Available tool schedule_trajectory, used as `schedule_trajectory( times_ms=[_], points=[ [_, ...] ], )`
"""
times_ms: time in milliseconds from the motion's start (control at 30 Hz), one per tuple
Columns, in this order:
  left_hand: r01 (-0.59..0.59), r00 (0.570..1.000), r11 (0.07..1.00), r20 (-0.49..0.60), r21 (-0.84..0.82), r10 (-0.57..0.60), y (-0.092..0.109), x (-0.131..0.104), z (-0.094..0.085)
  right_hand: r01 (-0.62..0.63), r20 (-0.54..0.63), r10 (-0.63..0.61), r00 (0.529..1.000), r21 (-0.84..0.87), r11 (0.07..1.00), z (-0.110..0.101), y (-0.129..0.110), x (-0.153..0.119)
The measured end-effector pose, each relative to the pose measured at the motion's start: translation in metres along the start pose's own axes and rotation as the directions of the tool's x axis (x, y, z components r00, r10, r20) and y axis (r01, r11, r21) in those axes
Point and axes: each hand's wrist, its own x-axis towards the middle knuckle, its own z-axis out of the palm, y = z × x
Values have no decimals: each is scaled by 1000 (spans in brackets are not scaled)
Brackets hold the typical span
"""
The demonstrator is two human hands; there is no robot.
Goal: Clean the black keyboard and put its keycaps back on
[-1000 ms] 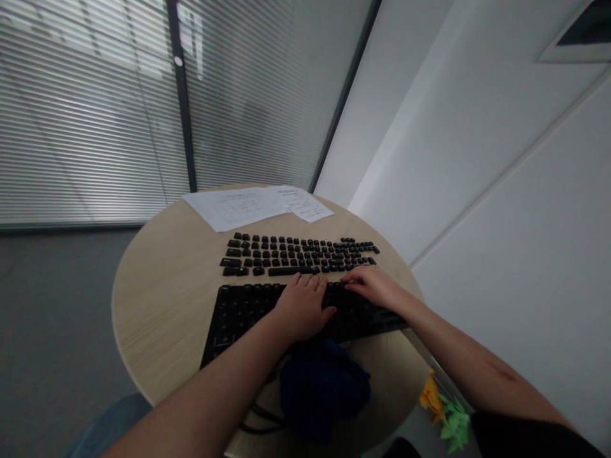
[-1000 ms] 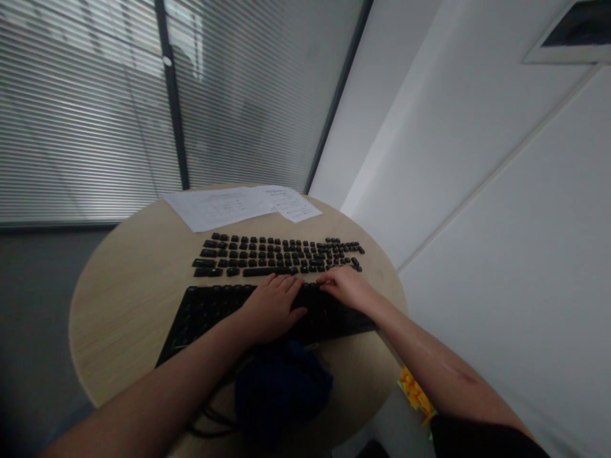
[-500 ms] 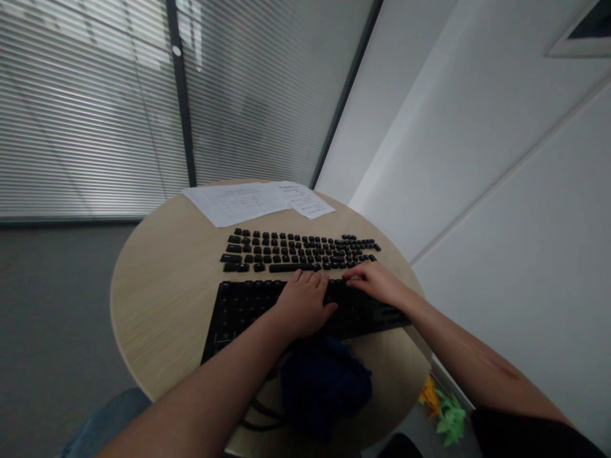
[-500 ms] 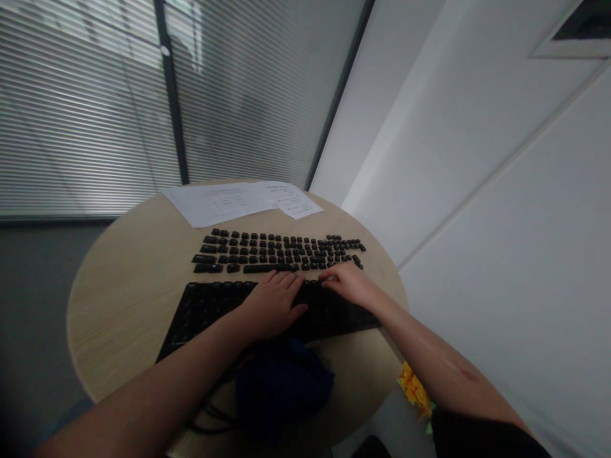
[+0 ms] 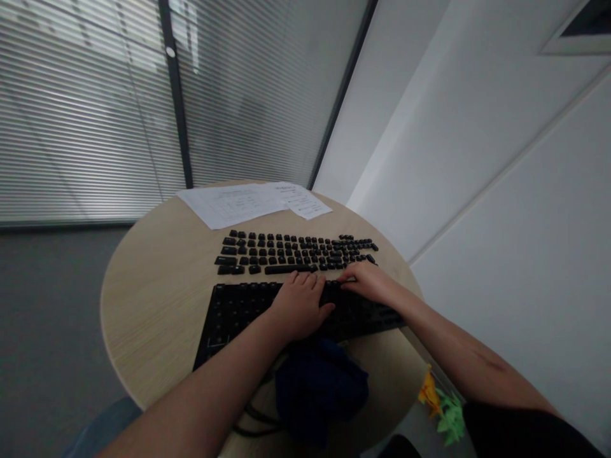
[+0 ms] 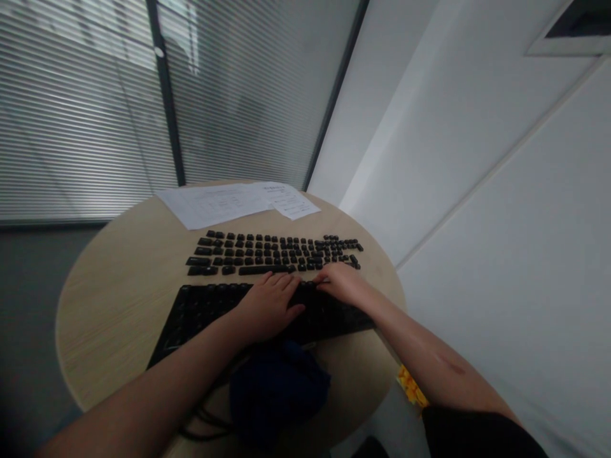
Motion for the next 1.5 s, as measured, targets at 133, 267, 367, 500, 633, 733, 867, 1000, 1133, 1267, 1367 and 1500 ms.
schedule_trajectory(
  times_ms=[133,267,367,500,633,733,867,1000,1133,1267,1367,1500],
  points=[
    [4,1000,1000,-5,3,-4,-1,0,1,21,-67,-17,998,64,998,3,-2,-9],
    [3,1000,1000,-13,-9,-3,0,-1,-1,29,-171,-9,985,116,993,5,-7,-21],
    [11,1000,1000,5,-9,-11,1,-1,-4,54,-143,-41,989,89,995,6,-9,-24],
    [26,999,1000,24,0,-26,1,-1,-6,77,-155,-62,986,92,993,5,-9,-21],
    [17,1000,1000,19,11,-17,1,-1,-6,44,-141,-33,989,78,996,-8,8,-5],
    [19,999,1000,33,9,-19,1,0,-6,-168,-208,166,964,7,986,-23,41,26],
    [26,999,1000,34,-8,-25,0,0,-5,-309,-220,286,933,-78,948,-37,86,81],
    [-2,1000,1000,-8,-19,1,0,1,-6,-336,-154,315,937,-138,932,-32,112,122],
    [-126,991,991,-45,-41,124,3,3,-9,-320,-71,312,947,-179,930,-24,123,142],
    [-192,981,977,-34,-88,190,7,2,-5,-307,-31,307,951,-193,932,-19,130,151],
    [-163,986,980,6,-116,165,8,1,0,-295,-9,299,954,-188,937,-17,131,153],
    [-150,987,982,36,-119,155,8,1,0,-289,-13,291,957,-169,942,-14,122,154]
  ],
)
